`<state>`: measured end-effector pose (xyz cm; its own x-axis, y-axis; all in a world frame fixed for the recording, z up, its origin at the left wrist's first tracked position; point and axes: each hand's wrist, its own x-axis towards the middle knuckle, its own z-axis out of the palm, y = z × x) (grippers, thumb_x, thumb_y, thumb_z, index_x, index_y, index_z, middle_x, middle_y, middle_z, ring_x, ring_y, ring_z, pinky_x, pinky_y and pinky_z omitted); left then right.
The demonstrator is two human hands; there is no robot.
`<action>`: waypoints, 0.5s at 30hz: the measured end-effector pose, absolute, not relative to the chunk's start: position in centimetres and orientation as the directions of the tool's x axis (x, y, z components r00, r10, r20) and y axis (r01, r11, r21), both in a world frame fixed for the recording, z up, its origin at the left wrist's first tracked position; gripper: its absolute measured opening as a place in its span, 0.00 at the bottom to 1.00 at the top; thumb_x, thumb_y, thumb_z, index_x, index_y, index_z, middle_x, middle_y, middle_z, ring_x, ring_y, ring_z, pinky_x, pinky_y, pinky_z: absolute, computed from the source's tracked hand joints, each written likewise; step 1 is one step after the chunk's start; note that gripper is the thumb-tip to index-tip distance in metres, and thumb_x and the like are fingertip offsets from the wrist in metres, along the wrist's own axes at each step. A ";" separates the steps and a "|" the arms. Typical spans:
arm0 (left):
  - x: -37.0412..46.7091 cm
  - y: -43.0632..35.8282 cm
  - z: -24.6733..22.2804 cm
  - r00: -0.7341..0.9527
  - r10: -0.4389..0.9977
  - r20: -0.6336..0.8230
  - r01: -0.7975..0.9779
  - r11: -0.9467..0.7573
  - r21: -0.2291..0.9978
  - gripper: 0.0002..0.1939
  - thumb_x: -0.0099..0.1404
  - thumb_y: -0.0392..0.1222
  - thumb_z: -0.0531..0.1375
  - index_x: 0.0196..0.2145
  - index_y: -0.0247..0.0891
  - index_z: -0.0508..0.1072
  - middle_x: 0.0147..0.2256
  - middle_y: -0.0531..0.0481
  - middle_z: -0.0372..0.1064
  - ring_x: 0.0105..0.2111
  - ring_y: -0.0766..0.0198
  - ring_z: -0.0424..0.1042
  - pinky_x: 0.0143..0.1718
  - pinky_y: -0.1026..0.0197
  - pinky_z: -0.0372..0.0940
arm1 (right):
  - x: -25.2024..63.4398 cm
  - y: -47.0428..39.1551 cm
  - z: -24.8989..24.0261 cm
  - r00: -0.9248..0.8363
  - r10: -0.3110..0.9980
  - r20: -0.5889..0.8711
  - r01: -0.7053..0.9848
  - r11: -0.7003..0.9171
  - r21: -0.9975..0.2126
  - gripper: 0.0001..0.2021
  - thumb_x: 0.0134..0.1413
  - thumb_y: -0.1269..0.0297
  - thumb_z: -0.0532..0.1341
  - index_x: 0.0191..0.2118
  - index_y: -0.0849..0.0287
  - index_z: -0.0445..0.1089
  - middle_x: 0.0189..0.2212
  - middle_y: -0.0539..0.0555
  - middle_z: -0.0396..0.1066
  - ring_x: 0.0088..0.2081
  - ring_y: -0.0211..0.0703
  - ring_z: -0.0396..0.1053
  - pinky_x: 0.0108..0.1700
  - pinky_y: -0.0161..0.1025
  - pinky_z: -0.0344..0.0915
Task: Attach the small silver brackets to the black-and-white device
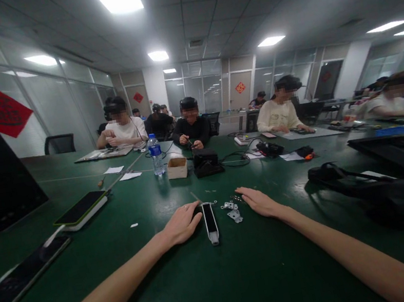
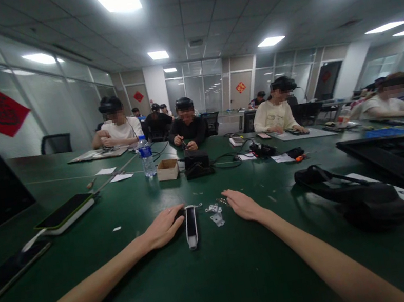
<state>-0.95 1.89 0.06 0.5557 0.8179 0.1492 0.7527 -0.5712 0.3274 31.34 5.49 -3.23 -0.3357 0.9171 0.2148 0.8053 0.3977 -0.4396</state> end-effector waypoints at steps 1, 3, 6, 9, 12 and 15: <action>-1.1 1.8 -0.2 0.546 0.826 0.144 0.762 -0.560 0.326 0.30 0.70 0.57 0.40 0.61 0.35 0.55 0.59 0.40 0.58 0.58 0.54 0.58 0.59 0.51 0.52 | 31.3 5.4 -3.4 -0.341 0.918 0.203 0.813 0.397 -0.425 0.24 0.63 0.60 0.45 0.59 0.64 0.62 0.60 0.60 0.57 0.62 0.46 0.52 0.64 0.47 0.47; -1.2 1.8 -0.6 0.532 0.836 0.136 0.775 -0.545 0.320 0.30 0.70 0.57 0.40 0.62 0.35 0.54 0.60 0.40 0.56 0.59 0.54 0.56 0.60 0.51 0.50 | 31.1 5.2 -3.7 -0.345 0.919 0.190 0.827 0.394 -0.402 0.24 0.63 0.59 0.44 0.59 0.63 0.62 0.61 0.60 0.57 0.63 0.46 0.52 0.64 0.47 0.46; -1.2 1.9 -0.8 0.523 0.843 0.125 0.784 -0.533 0.318 0.30 0.70 0.57 0.40 0.62 0.36 0.53 0.61 0.41 0.55 0.60 0.54 0.55 0.60 0.50 0.49 | 31.0 5.1 -3.9 -0.343 0.918 0.198 0.833 0.395 -0.388 0.24 0.63 0.59 0.44 0.59 0.64 0.61 0.61 0.60 0.56 0.63 0.45 0.51 0.65 0.47 0.45; -1.1 1.6 -0.6 0.510 0.852 0.113 0.792 -0.517 0.324 0.30 0.70 0.56 0.41 0.63 0.36 0.52 0.61 0.41 0.54 0.61 0.54 0.54 0.61 0.50 0.49 | 31.0 5.0 -3.9 -0.348 0.914 0.207 0.833 0.403 -0.380 0.23 0.64 0.60 0.44 0.59 0.62 0.61 0.62 0.59 0.55 0.63 0.44 0.50 0.65 0.47 0.45; -1.1 1.1 -0.2 0.508 0.856 0.097 0.792 -0.509 0.337 0.30 0.70 0.54 0.42 0.63 0.34 0.51 0.62 0.41 0.53 0.61 0.55 0.53 0.61 0.50 0.49 | 30.9 4.9 -3.8 -0.351 0.915 0.200 0.842 0.401 -0.361 0.23 0.64 0.59 0.44 0.60 0.61 0.60 0.62 0.58 0.55 0.63 0.43 0.50 0.65 0.47 0.44; -1.2 0.8 0.0 0.495 0.867 0.067 0.801 -0.484 0.352 0.31 0.70 0.54 0.43 0.64 0.34 0.50 0.62 0.41 0.52 0.61 0.54 0.52 0.61 0.49 0.49 | 30.6 4.6 -3.5 -0.341 0.917 0.208 0.850 0.395 -0.349 0.23 0.64 0.58 0.45 0.60 0.61 0.59 0.62 0.58 0.55 0.63 0.44 0.50 0.65 0.48 0.45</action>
<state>-1.19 0.80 0.04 0.4945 0.8666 0.0668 0.8010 -0.4843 0.3519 30.61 4.55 -3.51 -0.3409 0.9168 0.2079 0.8498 0.3951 -0.3490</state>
